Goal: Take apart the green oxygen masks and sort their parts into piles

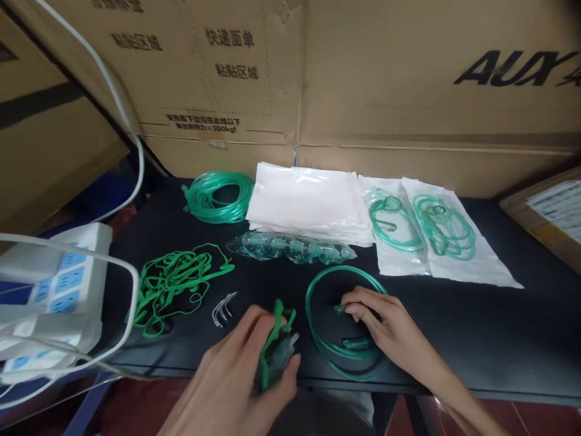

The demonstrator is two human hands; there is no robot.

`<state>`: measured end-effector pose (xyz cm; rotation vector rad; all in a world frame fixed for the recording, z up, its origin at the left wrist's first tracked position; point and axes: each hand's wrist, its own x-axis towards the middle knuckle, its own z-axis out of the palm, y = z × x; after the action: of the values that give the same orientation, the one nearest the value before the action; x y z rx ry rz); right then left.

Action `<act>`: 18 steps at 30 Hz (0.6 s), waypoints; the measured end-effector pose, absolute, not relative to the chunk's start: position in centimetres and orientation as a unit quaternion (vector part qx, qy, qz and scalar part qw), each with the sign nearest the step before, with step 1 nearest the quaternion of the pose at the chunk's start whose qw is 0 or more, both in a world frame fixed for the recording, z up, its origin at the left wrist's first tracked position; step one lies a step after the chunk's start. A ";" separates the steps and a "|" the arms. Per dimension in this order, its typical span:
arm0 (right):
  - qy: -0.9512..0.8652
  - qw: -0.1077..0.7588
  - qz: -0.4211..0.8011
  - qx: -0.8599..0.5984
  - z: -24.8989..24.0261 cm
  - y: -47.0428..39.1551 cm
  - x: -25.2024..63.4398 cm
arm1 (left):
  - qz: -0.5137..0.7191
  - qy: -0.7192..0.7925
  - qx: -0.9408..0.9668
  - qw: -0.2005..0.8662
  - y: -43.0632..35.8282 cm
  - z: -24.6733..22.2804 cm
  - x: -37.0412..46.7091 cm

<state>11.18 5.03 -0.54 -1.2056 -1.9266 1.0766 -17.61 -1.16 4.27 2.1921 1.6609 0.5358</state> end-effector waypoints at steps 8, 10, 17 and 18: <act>-0.780 0.282 0.300 -0.471 0.1 4.1 9.0 | 0.144 0.617 0.766 0.107 3.0 2.9 -16.5; -0.788 0.294 0.250 -0.480 0.2 3.9 9.0 | 0.179 0.610 0.770 0.064 3.0 3.0 -16.8; -0.728 0.419 0.161 -0.517 2.4 0.9 12.1 | 0.300 0.493 0.814 0.068 2.3 5.1 -14.4; -0.714 0.428 0.171 -0.527 2.7 0.0 12.7 | 0.276 0.463 0.837 0.093 2.5 5.3 -13.4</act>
<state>12.68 0.03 2.67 -1.3161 -1.7841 0.4275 -13.41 2.49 5.32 2.4840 1.3750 0.8205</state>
